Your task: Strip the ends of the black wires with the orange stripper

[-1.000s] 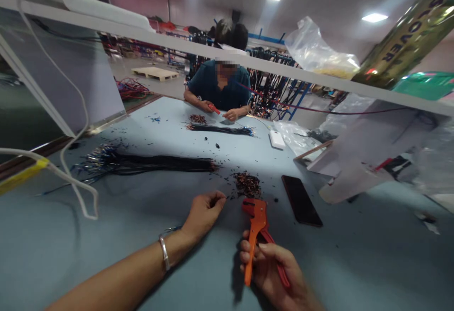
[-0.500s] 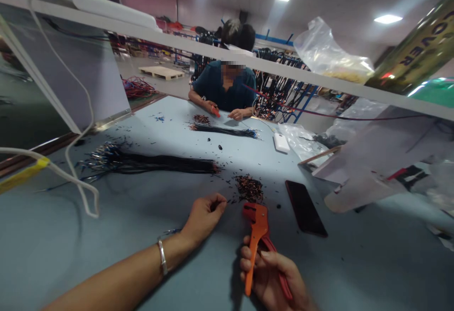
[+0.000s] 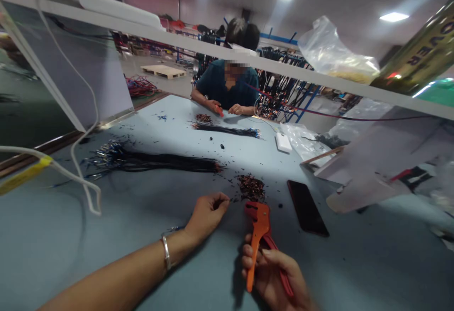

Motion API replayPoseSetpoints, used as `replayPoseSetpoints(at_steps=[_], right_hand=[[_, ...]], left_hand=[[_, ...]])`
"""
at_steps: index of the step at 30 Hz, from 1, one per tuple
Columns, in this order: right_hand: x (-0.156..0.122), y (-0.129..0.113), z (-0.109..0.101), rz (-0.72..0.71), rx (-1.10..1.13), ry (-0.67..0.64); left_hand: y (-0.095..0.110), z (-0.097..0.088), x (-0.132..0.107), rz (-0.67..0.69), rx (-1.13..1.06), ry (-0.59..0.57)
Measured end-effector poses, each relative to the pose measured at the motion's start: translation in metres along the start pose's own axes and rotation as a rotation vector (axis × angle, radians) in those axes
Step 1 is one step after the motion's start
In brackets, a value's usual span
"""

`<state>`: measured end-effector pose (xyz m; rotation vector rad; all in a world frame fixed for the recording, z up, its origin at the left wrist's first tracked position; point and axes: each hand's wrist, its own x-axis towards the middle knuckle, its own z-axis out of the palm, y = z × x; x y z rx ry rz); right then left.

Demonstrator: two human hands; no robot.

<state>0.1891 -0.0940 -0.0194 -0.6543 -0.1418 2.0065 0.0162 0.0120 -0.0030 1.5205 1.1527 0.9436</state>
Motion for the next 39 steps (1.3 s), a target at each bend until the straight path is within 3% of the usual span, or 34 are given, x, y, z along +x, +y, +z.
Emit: replayPoseSetpoints(at_steps=[39], right_hand=[[-0.008, -0.001, 0.008, -0.017, -0.052, 0.056]], left_hand=[[-0.010, 0.007, 0.003, 0.058, 0.049, 0.032]])
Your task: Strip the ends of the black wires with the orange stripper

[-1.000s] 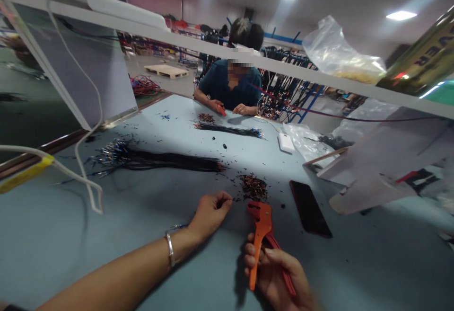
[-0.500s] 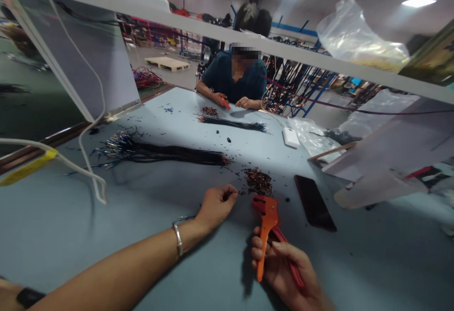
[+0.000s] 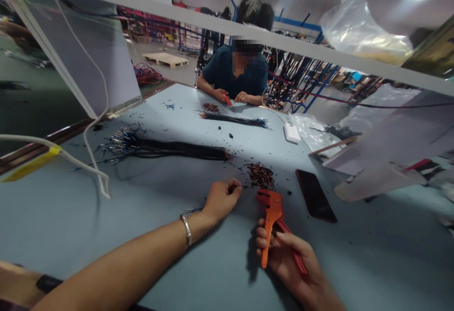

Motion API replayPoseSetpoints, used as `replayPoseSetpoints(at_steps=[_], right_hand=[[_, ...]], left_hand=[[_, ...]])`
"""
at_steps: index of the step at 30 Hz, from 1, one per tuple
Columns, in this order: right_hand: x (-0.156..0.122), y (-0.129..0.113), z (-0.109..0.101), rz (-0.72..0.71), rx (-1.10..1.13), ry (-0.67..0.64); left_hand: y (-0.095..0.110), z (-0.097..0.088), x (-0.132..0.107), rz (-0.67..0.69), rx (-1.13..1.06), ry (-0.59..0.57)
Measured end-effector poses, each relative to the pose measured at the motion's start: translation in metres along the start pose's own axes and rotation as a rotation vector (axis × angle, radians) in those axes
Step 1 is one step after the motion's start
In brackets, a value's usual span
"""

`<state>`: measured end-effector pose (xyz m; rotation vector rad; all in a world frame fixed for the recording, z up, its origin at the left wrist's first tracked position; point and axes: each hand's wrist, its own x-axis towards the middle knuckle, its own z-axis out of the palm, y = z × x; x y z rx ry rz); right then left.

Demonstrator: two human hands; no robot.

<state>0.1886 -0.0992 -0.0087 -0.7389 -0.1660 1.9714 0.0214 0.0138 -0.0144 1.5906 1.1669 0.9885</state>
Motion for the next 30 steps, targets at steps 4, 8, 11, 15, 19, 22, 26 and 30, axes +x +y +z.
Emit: replayPoseSetpoints(at_steps=[4, 8, 11, 15, 19, 22, 26, 30], right_hand=[[0.000, 0.000, 0.000, -0.001, -0.009, -0.007], [0.001, 0.000, -0.003, -0.012, -0.048, -0.028], [0.001, 0.001, -0.003, -0.020, -0.094, -0.052], [-0.001, 0.002, 0.000, -0.046, -0.148, -0.108], [-0.002, 0.002, 0.002, -0.065, -0.199, -0.155], [-0.002, 0.000, 0.001, -0.066, -0.229, -0.195], [-0.004, 0.000, 0.000, -0.082, -0.279, -0.214], [-0.007, 0.000, 0.001, -0.095, -0.319, -0.212]], left_hand=[[-0.001, 0.000, 0.000, 0.013, -0.004, 0.009], [0.000, -0.001, 0.000, 0.025, -0.004, 0.016], [0.002, -0.003, -0.001, 0.021, 0.005, 0.010], [0.004, -0.004, -0.001, 0.006, 0.003, -0.008], [0.007, -0.006, -0.002, 0.017, 0.002, 0.012], [0.010, -0.007, -0.002, 0.028, -0.013, 0.011], [0.010, -0.007, -0.003, 0.071, -0.030, -0.006], [0.008, -0.005, -0.007, 0.129, -0.054, -0.026]])
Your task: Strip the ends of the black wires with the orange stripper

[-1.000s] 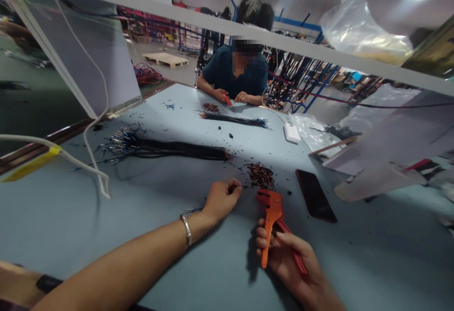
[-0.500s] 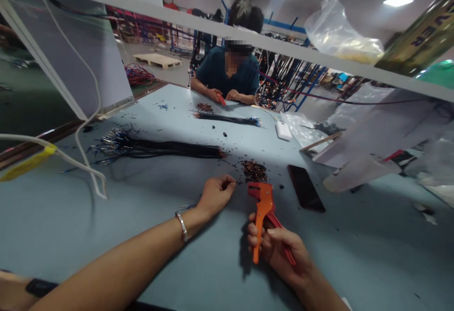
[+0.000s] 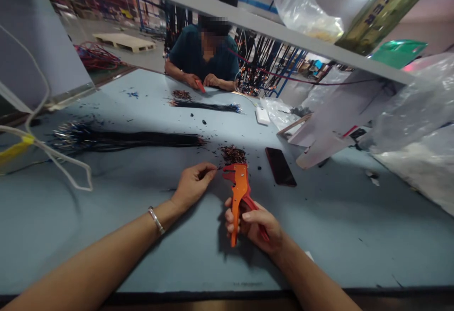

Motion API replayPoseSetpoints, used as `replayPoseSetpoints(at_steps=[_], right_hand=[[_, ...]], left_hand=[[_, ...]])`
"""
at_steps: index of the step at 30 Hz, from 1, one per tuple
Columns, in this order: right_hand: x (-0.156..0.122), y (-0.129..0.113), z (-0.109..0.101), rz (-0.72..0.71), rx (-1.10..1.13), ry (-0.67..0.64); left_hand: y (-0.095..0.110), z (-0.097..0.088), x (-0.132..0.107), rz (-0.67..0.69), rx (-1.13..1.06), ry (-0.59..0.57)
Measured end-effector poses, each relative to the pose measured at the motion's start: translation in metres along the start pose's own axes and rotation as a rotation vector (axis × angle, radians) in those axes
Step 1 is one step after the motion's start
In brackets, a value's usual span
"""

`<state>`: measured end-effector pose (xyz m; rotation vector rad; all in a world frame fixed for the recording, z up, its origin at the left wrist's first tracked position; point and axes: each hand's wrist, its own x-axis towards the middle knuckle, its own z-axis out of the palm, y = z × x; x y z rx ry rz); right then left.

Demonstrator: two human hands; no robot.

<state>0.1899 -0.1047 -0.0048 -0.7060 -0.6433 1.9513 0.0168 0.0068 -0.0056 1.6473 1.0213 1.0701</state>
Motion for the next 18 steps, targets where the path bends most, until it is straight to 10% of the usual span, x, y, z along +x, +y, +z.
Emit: replayPoseSetpoints(at_steps=[18], right_hand=[[0.0014, 0.0022, -0.0016, 0.020, 0.074, -0.028]], left_hand=[[-0.0003, -0.0011, -0.0001, -0.027, 0.149, -0.098]])
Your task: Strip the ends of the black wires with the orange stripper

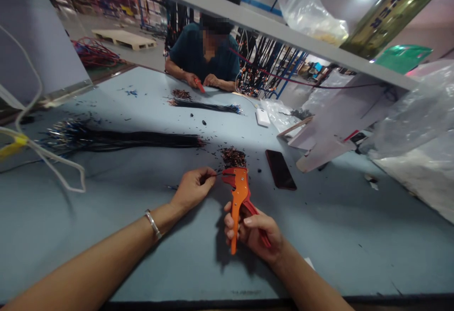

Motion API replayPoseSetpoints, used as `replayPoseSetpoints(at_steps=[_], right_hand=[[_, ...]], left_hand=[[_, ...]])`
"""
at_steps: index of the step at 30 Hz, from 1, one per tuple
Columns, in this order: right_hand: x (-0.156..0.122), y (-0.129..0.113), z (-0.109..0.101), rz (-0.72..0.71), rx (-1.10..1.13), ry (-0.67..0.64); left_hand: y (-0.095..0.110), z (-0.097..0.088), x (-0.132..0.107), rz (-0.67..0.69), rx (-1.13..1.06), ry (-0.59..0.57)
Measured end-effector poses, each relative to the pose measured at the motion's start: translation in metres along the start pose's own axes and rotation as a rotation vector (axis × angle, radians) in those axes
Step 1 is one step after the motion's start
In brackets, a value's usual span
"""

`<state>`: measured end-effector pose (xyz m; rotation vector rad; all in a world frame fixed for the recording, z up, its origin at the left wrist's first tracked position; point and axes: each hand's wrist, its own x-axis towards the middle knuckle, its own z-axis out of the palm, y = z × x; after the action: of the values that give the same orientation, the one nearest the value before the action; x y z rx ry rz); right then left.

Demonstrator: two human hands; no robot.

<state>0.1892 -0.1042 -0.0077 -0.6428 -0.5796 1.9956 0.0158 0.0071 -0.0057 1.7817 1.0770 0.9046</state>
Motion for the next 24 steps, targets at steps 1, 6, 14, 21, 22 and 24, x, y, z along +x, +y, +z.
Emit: replayPoseSetpoints(at_steps=[1, 6, 14, 21, 22, 24], right_hand=[[0.0002, 0.0004, -0.0004, -0.002, 0.001, -0.002], [0.0005, 0.0011, -0.0022, 0.003, -0.007, -0.010], [-0.0019, -0.0002, 0.0004, 0.022, -0.055, 0.022], [-0.0031, 0.0008, 0.0034, 0.007, -0.130, 0.039], [-0.0031, 0.0008, 0.0032, 0.003, -0.133, 0.035], [-0.0033, 0.0006, 0.0023, -0.004, -0.137, 0.030]], left_hand=[[0.0006, -0.0003, 0.0002, 0.002, 0.006, -0.009], [0.0007, -0.0003, 0.0004, 0.031, -0.048, -0.040], [-0.0014, 0.0033, -0.0015, 0.109, -0.012, -0.001], [-0.0025, 0.0033, -0.0021, 0.186, -0.042, 0.031], [-0.0023, 0.0032, -0.0024, 0.198, -0.045, 0.036], [-0.0013, 0.0029, -0.0032, 0.219, -0.047, 0.047]])
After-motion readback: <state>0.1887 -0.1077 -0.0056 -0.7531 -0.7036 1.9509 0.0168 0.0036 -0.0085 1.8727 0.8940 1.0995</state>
